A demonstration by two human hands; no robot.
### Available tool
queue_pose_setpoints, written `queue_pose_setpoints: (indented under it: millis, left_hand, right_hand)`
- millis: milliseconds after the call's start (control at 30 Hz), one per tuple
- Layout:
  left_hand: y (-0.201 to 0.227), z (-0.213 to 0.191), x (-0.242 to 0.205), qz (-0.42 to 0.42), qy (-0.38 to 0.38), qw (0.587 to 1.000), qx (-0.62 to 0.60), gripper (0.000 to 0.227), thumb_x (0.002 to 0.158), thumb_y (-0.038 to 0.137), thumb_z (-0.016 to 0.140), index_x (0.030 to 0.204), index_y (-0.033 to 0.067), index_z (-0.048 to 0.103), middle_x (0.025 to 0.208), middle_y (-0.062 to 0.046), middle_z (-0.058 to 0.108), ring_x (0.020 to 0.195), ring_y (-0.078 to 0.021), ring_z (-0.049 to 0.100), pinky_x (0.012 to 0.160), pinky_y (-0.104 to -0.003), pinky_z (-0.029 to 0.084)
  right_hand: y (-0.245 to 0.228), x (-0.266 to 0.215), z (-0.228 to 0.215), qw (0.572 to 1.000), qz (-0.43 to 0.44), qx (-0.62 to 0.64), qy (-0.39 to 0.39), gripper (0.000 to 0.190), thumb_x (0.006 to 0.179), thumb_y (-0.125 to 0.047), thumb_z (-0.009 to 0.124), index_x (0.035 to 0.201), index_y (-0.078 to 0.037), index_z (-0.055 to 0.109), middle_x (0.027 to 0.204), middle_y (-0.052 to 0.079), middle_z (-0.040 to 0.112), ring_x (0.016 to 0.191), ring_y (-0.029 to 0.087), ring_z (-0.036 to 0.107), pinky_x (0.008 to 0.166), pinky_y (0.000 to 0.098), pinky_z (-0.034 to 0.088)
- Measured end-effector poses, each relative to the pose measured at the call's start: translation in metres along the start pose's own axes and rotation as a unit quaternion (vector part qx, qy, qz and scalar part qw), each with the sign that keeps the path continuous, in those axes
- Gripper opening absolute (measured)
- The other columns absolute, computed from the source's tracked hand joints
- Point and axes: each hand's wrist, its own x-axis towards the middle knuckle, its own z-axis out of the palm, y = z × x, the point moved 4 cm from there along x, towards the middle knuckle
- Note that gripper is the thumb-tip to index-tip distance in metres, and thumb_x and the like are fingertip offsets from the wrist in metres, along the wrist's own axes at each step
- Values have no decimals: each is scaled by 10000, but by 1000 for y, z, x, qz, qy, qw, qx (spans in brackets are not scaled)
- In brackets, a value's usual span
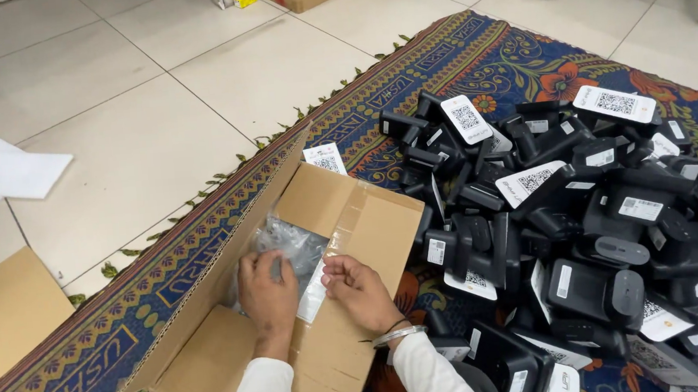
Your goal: The person bags electronic handheld devices and places them into cardboard boxes.
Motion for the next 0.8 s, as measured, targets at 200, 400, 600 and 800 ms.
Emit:
queue_pose_setpoints:
  millis: [200, 400, 600, 800]
  left_hand:
    - [50, -22, -28, 129, -43, 979, -154, 201, 814, 31, 745, 1000, 106, 764, 960, -81, 685, 940, -297, 658, 813, -400, 532]
    - [40, -31, -50, 62, -143, 927, -340, 348, 855, -44, 625, 1154, 65, 765, 1100, -75, 754, 914, -196, 709, 797, -319, 561]
    - [55, -51, -17, -5, -63, 965, -255, 700, 762, -12, 616, 1444, 27, 463, 1476, -171, 439, 1020, -301, 588, 772, -369, 524]
    - [71, -3, -20, 185, -171, 949, -192, 306, 877, 95, 734, 1180, 132, 709, 1302, -101, 701, 1330, -349, 603, 1175, -433, 431]
  right_hand:
    - [-39, -23, 14, 998, -64, -21, -19, 368, 918, -31, 707, 1248, 8, 550, 1128, 20, 656, 1012, 92, 654, 896, 258, 558]
    - [-1, -18, -14, 997, -55, 45, 7, 195, 988, -57, 673, 1162, 26, 707, 1039, 54, 745, 892, 113, 676, 772, 276, 564]
    - [-20, -41, -35, 931, 6, 338, 137, 153, 1008, -245, 649, 1058, -103, 672, 889, 34, 716, 792, 166, 695, 694, 324, 586]
    - [-34, -82, -82, 850, -87, 504, 125, 191, 1013, -276, 654, 1040, -90, 684, 897, 56, 737, 808, 199, 694, 734, 335, 579]
